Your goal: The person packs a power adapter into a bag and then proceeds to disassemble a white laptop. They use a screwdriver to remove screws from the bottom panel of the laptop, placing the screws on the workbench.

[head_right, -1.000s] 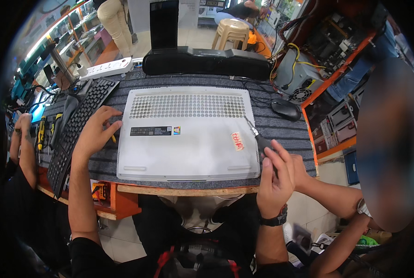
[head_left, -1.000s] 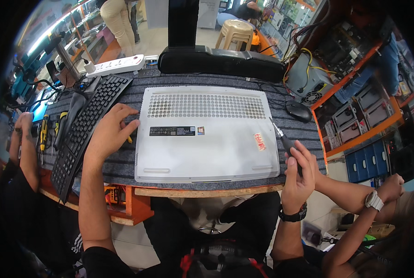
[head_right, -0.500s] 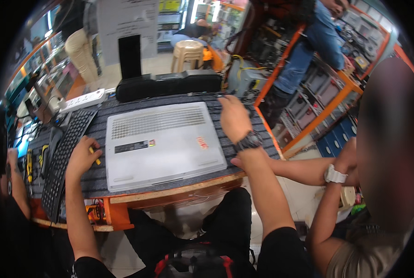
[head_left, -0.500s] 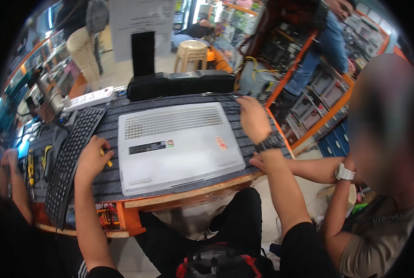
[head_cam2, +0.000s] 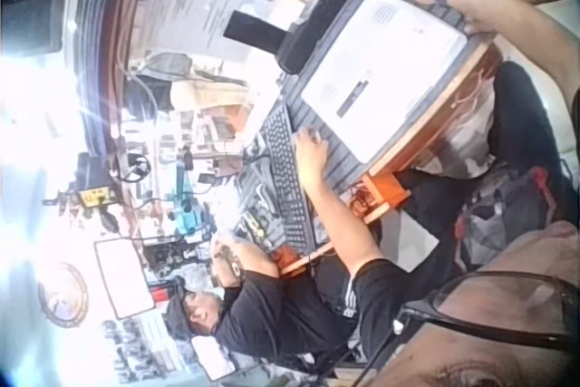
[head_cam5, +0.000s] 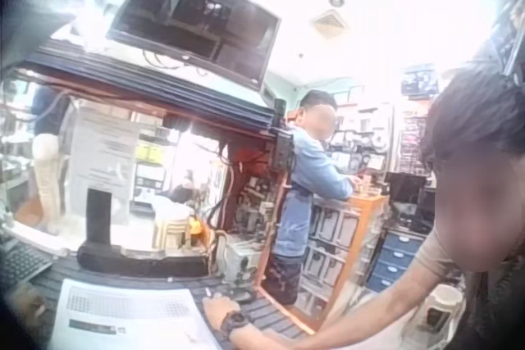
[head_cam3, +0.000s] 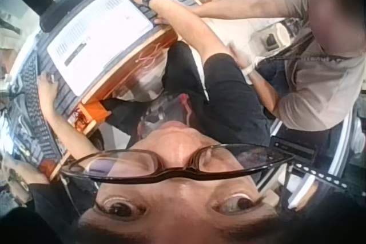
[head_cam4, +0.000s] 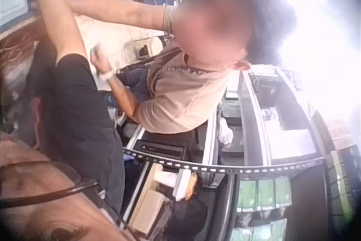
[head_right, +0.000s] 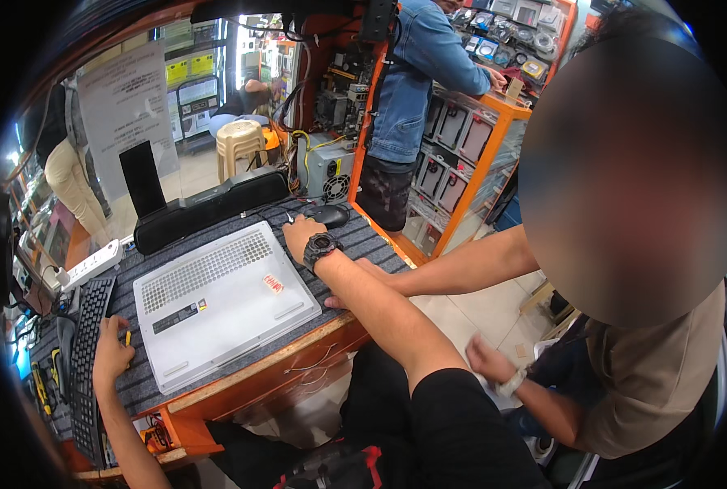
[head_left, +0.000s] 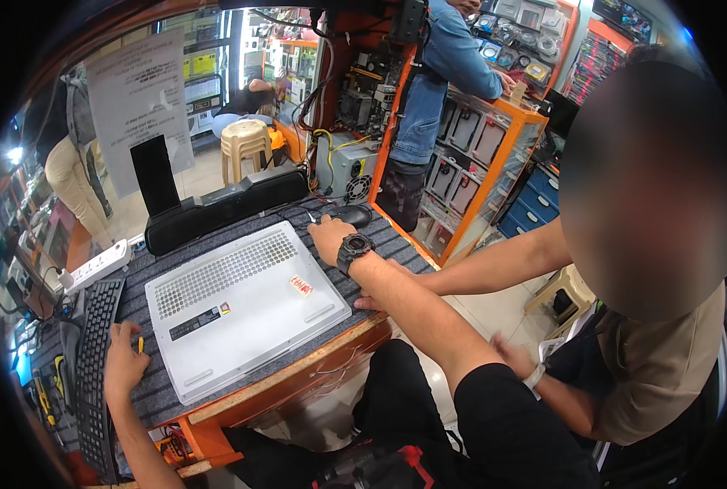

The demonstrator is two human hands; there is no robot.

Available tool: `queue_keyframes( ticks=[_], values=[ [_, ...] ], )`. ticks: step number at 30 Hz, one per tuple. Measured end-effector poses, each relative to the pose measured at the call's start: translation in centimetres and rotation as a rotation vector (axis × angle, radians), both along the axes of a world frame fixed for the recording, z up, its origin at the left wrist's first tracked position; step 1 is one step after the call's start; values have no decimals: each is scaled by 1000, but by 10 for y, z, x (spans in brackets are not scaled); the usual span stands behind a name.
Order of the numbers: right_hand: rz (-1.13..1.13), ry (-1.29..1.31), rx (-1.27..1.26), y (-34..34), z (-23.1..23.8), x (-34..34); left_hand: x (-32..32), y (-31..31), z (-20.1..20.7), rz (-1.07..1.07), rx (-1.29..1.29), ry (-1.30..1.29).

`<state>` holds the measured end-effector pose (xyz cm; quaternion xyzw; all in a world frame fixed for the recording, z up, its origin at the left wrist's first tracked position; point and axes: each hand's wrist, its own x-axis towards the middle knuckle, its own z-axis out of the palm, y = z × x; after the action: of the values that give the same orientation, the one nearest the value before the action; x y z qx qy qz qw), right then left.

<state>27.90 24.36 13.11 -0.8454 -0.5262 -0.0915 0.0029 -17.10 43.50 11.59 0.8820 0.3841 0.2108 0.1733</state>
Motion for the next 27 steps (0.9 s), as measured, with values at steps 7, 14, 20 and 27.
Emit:
queue_keyframes(
  ticks=[7, 14, 20, 27],
  values=[
    [354, 177, 462, -54, 45, -69, 10, 6, -6, 73, -4, 63],
    [622, 373, 739, -112, 25, -127, 15, 0, 9, 198, -352, -44],
    [521, 779, 827, -147, 13, -146, 26, -20, 39, 98, -234, -242],
    [716, 1585, 665, -143, -11, -200, 64, -183, 44, -748, -170, -602]
  ],
)
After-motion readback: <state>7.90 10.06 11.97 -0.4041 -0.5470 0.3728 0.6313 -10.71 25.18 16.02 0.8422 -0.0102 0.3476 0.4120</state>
